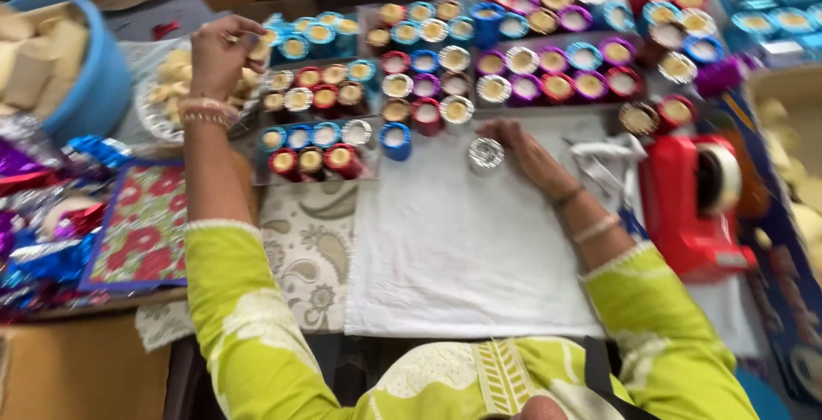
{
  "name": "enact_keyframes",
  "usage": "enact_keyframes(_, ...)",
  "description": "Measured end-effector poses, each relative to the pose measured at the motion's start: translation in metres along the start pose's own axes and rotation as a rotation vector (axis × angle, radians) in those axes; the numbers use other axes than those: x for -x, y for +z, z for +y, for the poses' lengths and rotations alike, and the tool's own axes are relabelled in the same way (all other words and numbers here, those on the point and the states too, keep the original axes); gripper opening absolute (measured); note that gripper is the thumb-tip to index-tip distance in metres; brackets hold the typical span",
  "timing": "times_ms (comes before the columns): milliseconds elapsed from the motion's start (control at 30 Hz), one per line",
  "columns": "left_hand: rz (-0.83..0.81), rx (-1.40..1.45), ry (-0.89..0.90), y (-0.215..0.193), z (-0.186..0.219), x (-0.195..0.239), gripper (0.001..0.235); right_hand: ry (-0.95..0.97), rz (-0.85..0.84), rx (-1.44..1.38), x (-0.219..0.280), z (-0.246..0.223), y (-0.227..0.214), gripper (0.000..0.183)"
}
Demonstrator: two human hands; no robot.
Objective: The person wraps small, cream-colored cylindrical candles in shiny metallic foil sheets. They fold the foil around each candle, secure it with tape, and place the finished items into trays. The person also handles a white cloth and various colored foil sheets.
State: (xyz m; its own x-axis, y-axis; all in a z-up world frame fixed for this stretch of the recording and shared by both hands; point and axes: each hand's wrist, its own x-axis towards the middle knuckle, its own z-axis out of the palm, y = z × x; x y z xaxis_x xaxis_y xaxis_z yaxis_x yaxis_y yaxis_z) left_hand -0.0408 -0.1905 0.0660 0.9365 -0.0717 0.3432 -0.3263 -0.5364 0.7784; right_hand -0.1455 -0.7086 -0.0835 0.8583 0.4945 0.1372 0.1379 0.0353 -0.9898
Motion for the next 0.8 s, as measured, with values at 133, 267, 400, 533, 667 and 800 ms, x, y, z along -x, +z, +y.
enact_keyframes(133,-0.194,0.193,0.188,0.114,0.056,0.028,0.026,0.001,0.014,-0.044,0.004,-0.013,0.002,0.081)
enact_keyframes(267,-0.361,0.279,0.371,0.213,0.111,0.071,0.046,0.009,0.015,-0.058,0.003,-0.006,-0.001,0.082)
enact_keyframes(400,-0.470,0.172,0.304,0.261,0.135,0.100,0.044,-0.006,0.011,-0.101,0.001,0.001,-0.003,0.082)
enact_keyframes(533,-0.444,0.146,0.342,0.281,0.122,0.111,0.046,-0.005,0.023,-0.090,-0.004,0.024,-0.009,0.077)
enact_keyframes(667,-0.317,0.282,0.361,0.290,0.105,0.118,0.048,0.050,0.177,0.556,0.004,0.006,-0.026,0.047)
enact_keyframes(800,-0.231,0.355,0.405,0.291,0.106,0.117,0.057,0.291,0.063,1.474,0.047,-0.084,-0.056,0.051)
